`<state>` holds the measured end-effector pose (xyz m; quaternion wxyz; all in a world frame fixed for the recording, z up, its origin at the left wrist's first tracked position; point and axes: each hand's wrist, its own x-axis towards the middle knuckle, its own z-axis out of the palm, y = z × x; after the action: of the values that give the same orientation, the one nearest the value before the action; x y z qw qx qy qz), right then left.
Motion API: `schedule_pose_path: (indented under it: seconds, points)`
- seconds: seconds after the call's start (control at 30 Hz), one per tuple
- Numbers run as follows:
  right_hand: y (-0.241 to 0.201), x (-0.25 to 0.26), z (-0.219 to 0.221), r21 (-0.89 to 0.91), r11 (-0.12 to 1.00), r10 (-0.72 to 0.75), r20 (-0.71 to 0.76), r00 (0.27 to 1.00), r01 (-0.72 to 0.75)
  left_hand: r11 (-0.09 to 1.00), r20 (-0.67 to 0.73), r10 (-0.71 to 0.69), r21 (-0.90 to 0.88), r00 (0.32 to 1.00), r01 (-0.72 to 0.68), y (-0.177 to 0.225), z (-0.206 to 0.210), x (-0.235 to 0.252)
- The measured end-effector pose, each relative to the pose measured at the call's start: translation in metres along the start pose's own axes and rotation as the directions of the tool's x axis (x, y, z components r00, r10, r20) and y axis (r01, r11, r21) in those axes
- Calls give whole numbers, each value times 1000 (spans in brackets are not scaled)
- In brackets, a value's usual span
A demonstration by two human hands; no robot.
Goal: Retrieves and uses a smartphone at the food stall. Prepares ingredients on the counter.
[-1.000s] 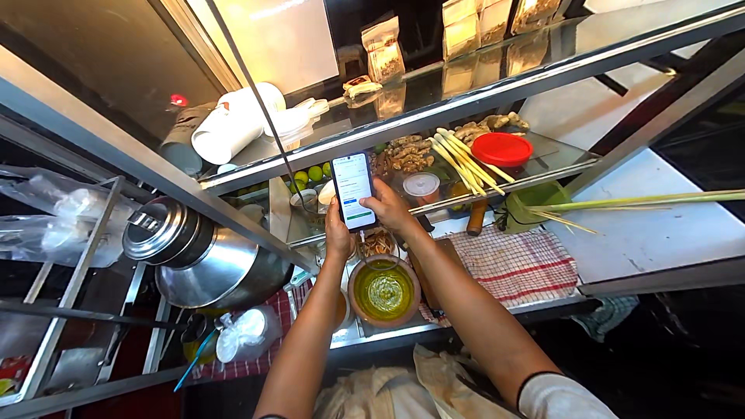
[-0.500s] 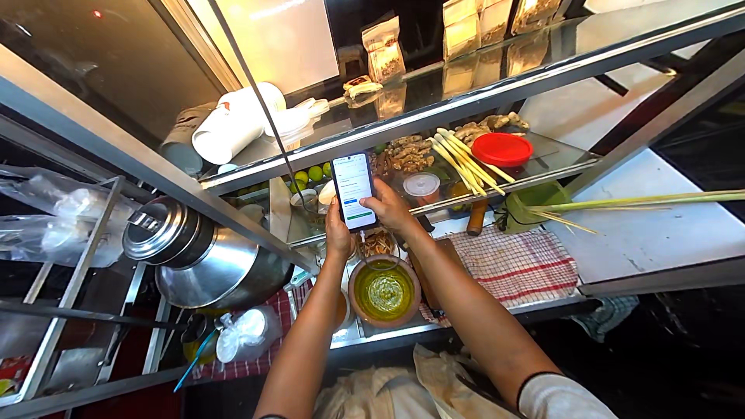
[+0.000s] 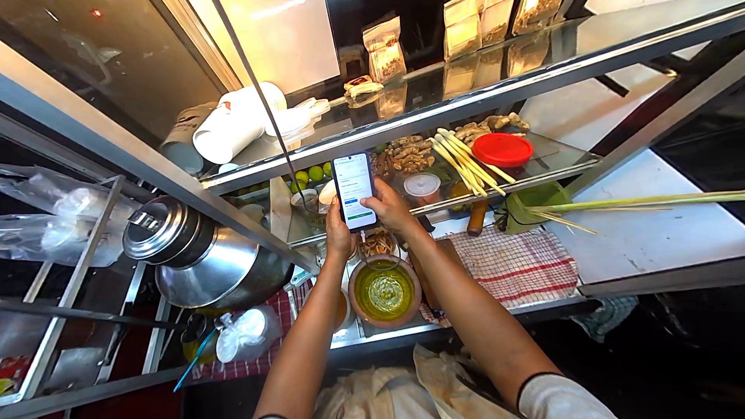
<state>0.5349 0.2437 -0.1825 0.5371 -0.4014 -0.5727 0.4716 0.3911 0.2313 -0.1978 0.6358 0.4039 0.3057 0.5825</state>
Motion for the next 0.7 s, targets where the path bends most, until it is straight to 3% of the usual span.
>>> schedule_pose_path:
  seconds: [0.7]
  points:
    - [2, 0, 0, 20, 1000, -2, 4, 1000, 2, 1000, 7, 18, 3, 1000, -18, -2, -2, 2]
